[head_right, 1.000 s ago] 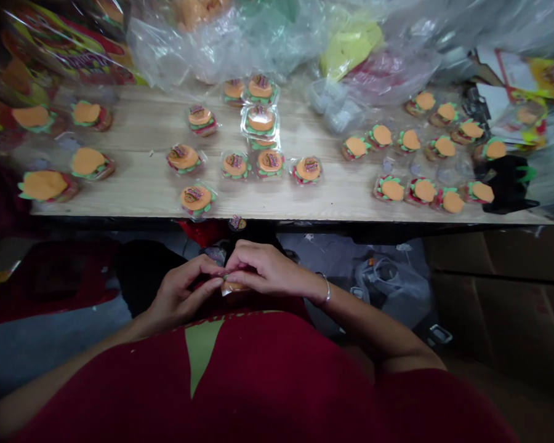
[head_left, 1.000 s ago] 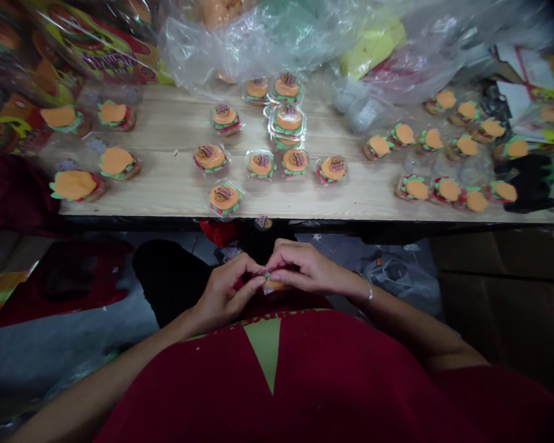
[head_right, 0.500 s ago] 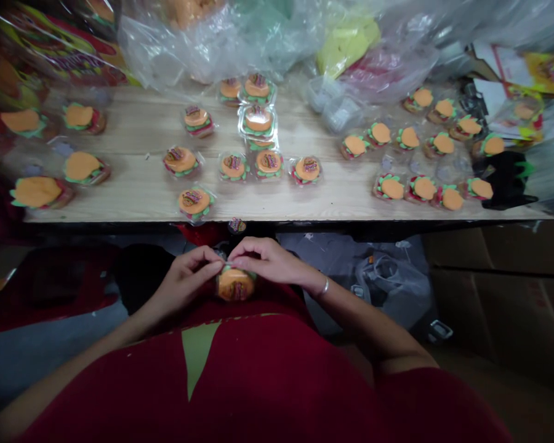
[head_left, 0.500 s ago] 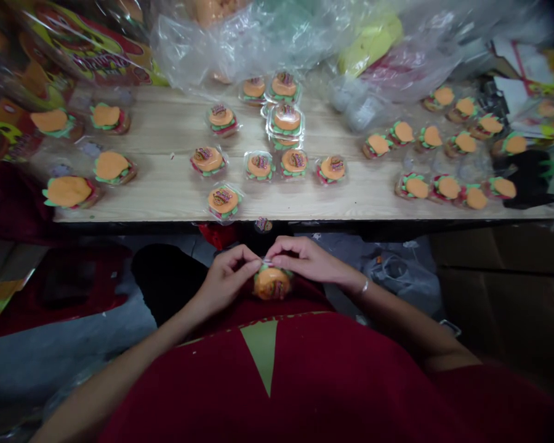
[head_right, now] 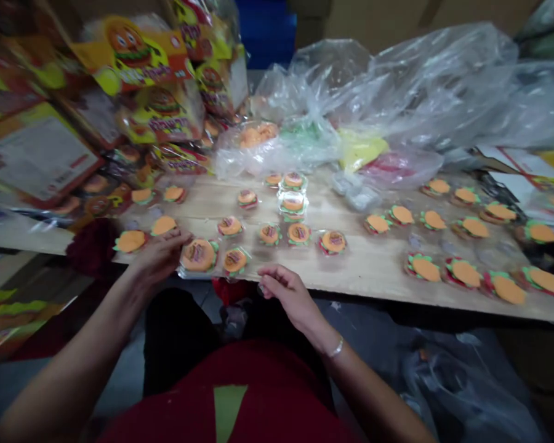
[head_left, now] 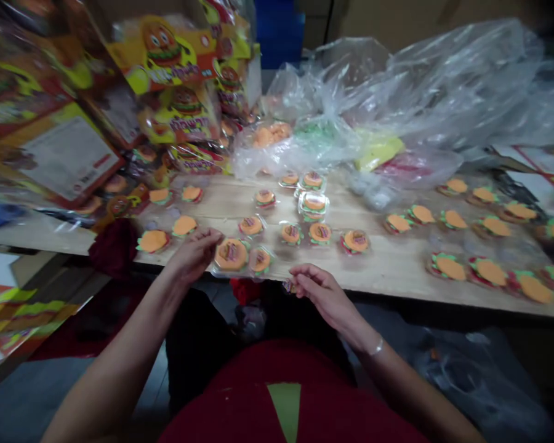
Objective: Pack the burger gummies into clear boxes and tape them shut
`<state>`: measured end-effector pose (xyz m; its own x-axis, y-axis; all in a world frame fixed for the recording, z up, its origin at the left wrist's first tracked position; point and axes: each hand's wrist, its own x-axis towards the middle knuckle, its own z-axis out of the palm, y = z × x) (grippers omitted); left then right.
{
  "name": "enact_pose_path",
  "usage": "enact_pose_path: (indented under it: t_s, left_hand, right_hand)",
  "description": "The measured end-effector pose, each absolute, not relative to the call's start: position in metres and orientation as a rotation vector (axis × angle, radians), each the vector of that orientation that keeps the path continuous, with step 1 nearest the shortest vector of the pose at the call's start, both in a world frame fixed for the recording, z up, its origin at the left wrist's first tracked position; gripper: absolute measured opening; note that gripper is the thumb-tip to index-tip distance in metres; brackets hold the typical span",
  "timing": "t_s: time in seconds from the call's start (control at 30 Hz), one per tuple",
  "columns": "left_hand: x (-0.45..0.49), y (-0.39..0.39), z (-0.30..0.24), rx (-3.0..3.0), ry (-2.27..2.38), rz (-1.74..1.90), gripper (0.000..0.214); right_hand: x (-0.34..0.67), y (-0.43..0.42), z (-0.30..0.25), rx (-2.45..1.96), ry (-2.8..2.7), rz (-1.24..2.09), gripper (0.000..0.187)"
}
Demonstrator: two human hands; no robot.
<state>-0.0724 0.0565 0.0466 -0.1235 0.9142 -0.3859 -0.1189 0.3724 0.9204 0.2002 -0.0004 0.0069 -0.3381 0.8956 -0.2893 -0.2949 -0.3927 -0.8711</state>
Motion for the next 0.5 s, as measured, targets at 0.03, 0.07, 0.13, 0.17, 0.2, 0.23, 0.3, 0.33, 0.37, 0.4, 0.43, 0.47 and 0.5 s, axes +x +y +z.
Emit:
enact_pose_path:
  t_s: [0.03,0.07,0.13,0.17,0.2,0.23,0.3,0.33,0.37,0.4,0.43,0.47,0.5]
  left_hand:
    - [-0.087,0.064,0.045,0.776,1.474,1.082,0.023]
    - [-0.099,0.07,0.04,0.773,1.533,1.096,0.021]
    - [-0.116,0.075,0.023,0.773,1.652,1.11,0.018]
    - [-0.121,0.076,0.014,0.779,1.711,1.114,0.017]
    - [-0.125,0.075,0.006,0.789,1.775,1.126,0.015]
    - [-0.13,0.074,0.0,0.802,1.846,1.152,0.012]
    - [-0.144,0.069,-0.004,0.817,2.013,1.249,0.007]
    - [-0.154,0.066,-0.003,0.811,2.108,1.313,0.011]
    - [-0.166,0.063,0.0,0.79,2.204,1.377,0.016]
    - [-0.179,0.059,0.003,0.753,2.294,1.432,0.019]
    - [-0.192,0.055,0.006,0.703,2.373,1.47,0.02]
    - [-0.204,0.052,0.007,0.648,2.432,1.487,0.018]
    - [-0.214,0.049,0.006,0.597,2.465,1.484,0.016]
  right_hand:
    - [0.203,0.0,0.006,-1.046,-0.952,1.826,0.027]
    - [0.205,0.0,0.004,-1.074,-0.971,1.813,0.026]
    - [0.207,-0.003,-0.002,-1.125,-1.008,1.796,0.026]
    - [0.207,-0.004,-0.005,-1.145,-1.034,1.79,0.026]
    - [0.206,-0.006,-0.008,-1.163,-1.066,1.785,0.027]
    - [0.204,-0.007,-0.009,-1.178,-1.102,1.776,0.027]
    - [0.197,-0.008,-0.01,-1.196,-1.179,1.754,0.027]
    - [0.192,-0.007,-0.008,-1.194,-1.219,1.745,0.027]
    - [0.186,-0.006,-0.006,-1.181,-1.26,1.744,0.026]
    - [0.178,-0.005,-0.003,-1.157,-1.307,1.752,0.025]
    - [0.169,-0.003,0.0,-1.125,-1.36,1.765,0.024]
    - [0.158,-0.002,0.003,-1.088,-1.415,1.781,0.022]
    - [0.146,-0.001,0.006,-1.048,-1.47,1.798,0.02]
